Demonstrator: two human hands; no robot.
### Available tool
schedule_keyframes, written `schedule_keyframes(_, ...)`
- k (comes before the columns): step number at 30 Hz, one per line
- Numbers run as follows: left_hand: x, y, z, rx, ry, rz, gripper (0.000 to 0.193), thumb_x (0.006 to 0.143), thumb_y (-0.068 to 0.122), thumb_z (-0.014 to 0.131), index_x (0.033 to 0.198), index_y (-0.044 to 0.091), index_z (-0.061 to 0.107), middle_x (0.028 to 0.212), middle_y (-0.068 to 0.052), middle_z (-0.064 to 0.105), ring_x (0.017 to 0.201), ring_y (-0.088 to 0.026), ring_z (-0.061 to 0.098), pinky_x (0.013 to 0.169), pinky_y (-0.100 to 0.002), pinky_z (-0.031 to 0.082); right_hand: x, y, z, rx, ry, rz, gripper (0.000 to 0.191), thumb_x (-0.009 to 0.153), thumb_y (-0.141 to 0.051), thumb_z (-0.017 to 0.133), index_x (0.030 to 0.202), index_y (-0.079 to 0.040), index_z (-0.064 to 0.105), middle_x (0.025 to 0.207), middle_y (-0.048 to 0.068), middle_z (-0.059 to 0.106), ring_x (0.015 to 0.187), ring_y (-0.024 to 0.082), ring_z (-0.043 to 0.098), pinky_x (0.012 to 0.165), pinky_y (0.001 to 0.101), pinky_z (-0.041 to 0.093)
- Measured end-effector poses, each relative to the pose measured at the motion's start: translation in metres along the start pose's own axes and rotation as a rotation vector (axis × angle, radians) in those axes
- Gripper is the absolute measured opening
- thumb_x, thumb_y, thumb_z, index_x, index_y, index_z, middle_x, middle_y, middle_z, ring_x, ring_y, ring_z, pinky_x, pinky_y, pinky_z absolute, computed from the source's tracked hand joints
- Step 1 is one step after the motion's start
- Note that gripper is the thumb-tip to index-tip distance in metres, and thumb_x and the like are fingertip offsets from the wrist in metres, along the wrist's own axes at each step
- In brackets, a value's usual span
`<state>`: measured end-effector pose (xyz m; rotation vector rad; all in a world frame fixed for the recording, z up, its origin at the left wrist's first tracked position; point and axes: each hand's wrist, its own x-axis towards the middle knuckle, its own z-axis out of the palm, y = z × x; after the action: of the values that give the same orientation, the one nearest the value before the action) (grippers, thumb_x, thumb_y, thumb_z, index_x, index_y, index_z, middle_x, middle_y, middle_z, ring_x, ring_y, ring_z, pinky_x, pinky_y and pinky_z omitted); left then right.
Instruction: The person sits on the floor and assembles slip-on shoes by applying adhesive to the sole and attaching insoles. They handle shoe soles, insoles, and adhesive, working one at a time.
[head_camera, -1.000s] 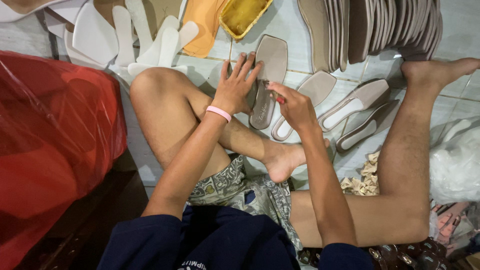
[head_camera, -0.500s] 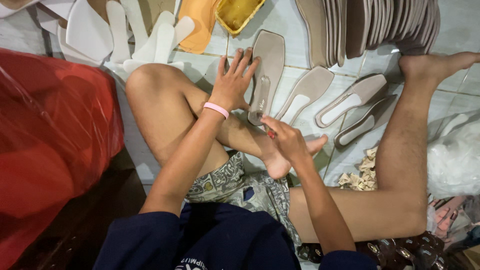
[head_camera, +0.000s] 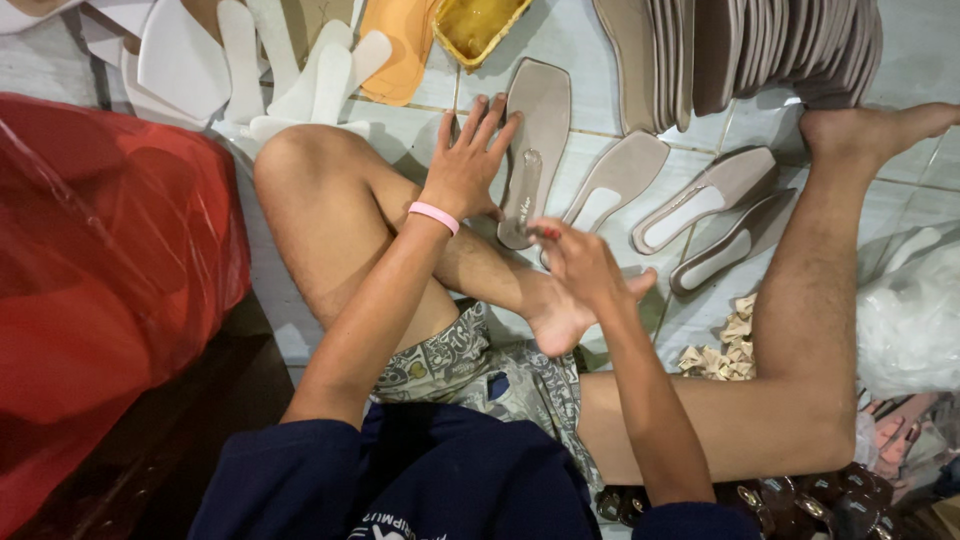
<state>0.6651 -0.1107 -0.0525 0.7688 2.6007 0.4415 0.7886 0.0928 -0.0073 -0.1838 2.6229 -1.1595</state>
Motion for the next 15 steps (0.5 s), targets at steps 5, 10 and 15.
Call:
schedule_keyframes(5, 0.001, -0.001, 0.007, -0.007, 0.016, 0.002, 0.144, 0.042, 0.046, 0.100, 0.160, 0.018, 0.023, 0.168, -0.010, 0.020, 0.155, -0.030, 0.018, 0.121, -0.061, 0.021, 0.026, 0.001, -0.011, -0.016, 0.105, -0.022, 0.027, 0.099, -0.002, 0.064, 0.125, -0.012, 0.064, 0.097, 0.012, 0.076, 0.088, 0.030, 0.076, 0.068, 0.0407, 0.058)
schedule_keyframes(10, 0.003, -0.003, 0.011, 0.095, 0.141, 0.036, 0.141, 0.046, 0.043, 0.099, 0.163, 0.018, 0.024, 0.170, -0.010, 0.022, 0.156, -0.030, 0.020, 0.121, -0.060, 0.023, 0.018, -0.007, -0.011, -0.121, 0.072, 0.092, 0.018, 0.098, -0.011, 0.070, 0.117, -0.011, 0.071, 0.091, 0.016, 0.075, 0.080, 0.034, 0.073, 0.066, 0.0435, 0.057)
schedule_keyframes(15, 0.005, -0.002, 0.002, 0.008, -0.016, -0.009, 0.146, 0.040, 0.044, 0.101, 0.160, 0.019, 0.021, 0.168, -0.009, 0.019, 0.155, -0.030, 0.017, 0.122, -0.061, 0.020, 0.006, -0.012, -0.003, 0.057, 0.008, -0.025, 0.022, 0.096, -0.010, 0.066, 0.119, -0.008, 0.066, 0.098, 0.015, 0.075, 0.091, 0.033, 0.076, 0.074, 0.0412, 0.060)
